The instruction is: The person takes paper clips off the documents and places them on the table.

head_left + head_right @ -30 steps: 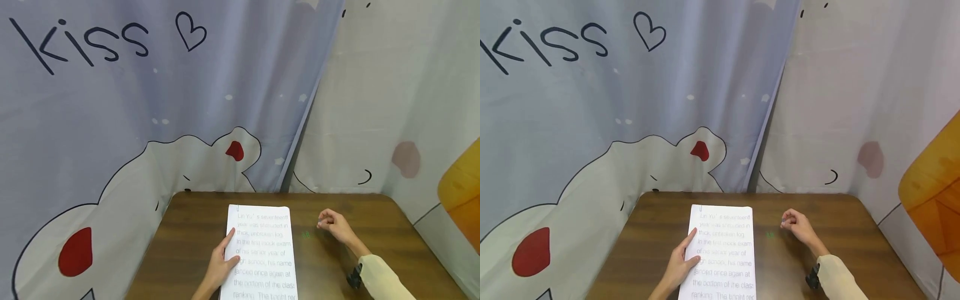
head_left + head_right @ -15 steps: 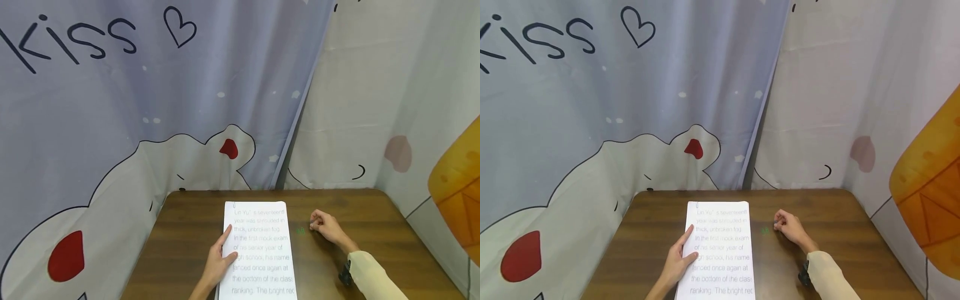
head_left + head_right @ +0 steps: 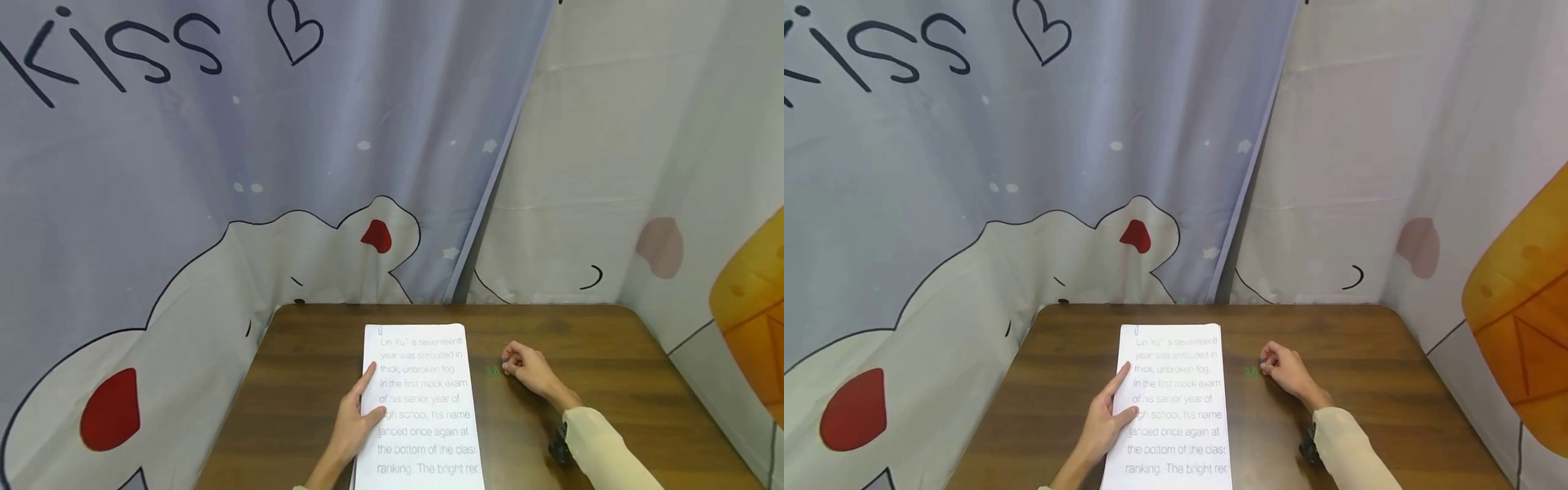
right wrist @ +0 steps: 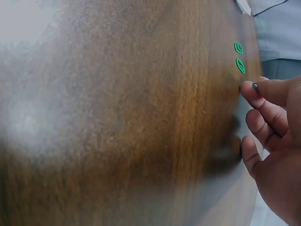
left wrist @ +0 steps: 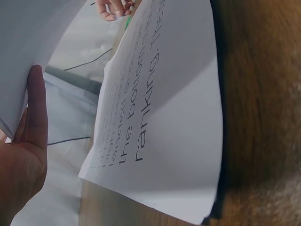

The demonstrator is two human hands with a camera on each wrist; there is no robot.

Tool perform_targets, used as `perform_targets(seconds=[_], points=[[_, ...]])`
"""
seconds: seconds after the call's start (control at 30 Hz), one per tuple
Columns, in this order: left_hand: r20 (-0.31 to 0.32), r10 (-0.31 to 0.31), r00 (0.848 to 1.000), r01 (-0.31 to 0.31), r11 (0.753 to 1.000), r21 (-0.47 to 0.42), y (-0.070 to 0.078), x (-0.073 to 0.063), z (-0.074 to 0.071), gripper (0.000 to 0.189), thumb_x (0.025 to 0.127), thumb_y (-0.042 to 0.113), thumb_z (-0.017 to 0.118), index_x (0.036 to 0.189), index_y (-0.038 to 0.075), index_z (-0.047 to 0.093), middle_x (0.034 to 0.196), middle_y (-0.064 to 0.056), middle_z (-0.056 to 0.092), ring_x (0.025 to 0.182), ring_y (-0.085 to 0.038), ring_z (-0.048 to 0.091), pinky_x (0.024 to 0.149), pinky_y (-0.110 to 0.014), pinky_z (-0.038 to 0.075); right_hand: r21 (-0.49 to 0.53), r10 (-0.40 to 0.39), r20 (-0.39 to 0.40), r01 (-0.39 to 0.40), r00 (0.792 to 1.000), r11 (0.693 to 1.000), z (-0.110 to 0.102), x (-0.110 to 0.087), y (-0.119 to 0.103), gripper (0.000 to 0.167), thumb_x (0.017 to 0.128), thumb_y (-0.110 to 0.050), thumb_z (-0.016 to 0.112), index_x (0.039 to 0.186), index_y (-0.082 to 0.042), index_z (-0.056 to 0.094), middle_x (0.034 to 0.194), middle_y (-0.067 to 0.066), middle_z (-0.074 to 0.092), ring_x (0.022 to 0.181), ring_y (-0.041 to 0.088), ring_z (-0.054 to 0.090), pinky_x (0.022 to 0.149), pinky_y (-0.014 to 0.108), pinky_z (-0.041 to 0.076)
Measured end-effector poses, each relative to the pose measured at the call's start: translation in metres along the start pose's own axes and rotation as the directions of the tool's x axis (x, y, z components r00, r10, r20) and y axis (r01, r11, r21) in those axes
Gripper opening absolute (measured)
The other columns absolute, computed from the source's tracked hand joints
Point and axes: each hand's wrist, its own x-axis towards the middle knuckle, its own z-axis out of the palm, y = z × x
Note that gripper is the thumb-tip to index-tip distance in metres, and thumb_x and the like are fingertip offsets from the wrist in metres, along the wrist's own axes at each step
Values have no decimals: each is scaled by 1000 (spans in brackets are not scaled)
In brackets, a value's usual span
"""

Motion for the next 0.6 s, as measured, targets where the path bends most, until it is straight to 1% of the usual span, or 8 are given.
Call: perform_targets(seconds=[0.03, 0.1, 0.27, 0.33, 0.43, 0.5, 0.6], points=[[-2, 1, 1000, -1, 1000, -1, 0, 0, -1, 90, 86, -18, 62, 166, 12, 35, 167, -23, 39, 111, -30, 73, 87, -34, 64, -6, -8, -1, 8, 1000, 1000, 0, 0, 0, 10, 94, 2, 71, 98, -3, 63, 76, 3, 70, 69, 8, 63, 63, 23, 47], [0, -2, 1000, 2, 1000, -7, -2, -1, -1, 89, 87, -17, 62, 166, 12, 35, 165, -24, 42, 108, -29, 74, 86, -35, 64, -21, 0, -11, 0, 1000, 1000, 1, -1, 0, 11, 93, 2, 72, 97, -4, 63, 76, 1, 70, 69, 7, 63, 63, 23, 47], [6, -9, 1000, 10, 1000, -20, -5, -2, -4, 89, 88, -17, 61, 167, 14, 34, 162, -25, 45, 105, -24, 75, 84, -35, 65, -66, -28, -41, 26, 999, 997, 4, 1, 0, 15, 90, 3, 74, 95, -8, 64, 78, -2, 68, 72, 6, 61, 66, 23, 48], [12, -3, 1000, 3, 1000, -27, -7, -2, -4, 89, 88, -17, 61, 167, 13, 33, 164, -25, 43, 106, -22, 75, 84, -36, 65, -83, -51, -48, 47, 998, 995, 4, 0, 1, 15, 89, 2, 75, 93, -8, 66, 79, -3, 67, 73, 5, 59, 66, 24, 49], [27, 24, 999, -23, 999, -39, -9, -1, -3, 89, 88, -17, 61, 167, 11, 32, 166, -27, 38, 106, -23, 75, 82, -37, 65, -101, -57, -62, 50, 996, 994, 5, -1, 2, 15, 88, 2, 77, 91, -9, 67, 79, -3, 67, 72, 5, 58, 66, 23, 49], [34, 44, 998, -43, 999, -32, -9, 0, -2, 89, 88, -16, 61, 167, 10, 31, 168, -26, 34, 111, -24, 73, 85, -36, 65, -108, -52, -58, 45, 997, 993, 4, -2, 2, 14, 89, 1, 78, 91, -9, 68, 79, -3, 67, 72, 4, 58, 65, 23, 50], [25, 56, 998, -56, 998, -19, -8, 2, -3, 89, 87, -15, 62, 167, 9, 32, 171, -24, 30, 117, -24, 71, 90, -34, 63, -98, -33, -53, 28, 998, 995, 4, -2, 2, 13, 89, 0, 79, 92, -8, 70, 80, -3, 68, 71, 4, 58, 65, 23, 50]])
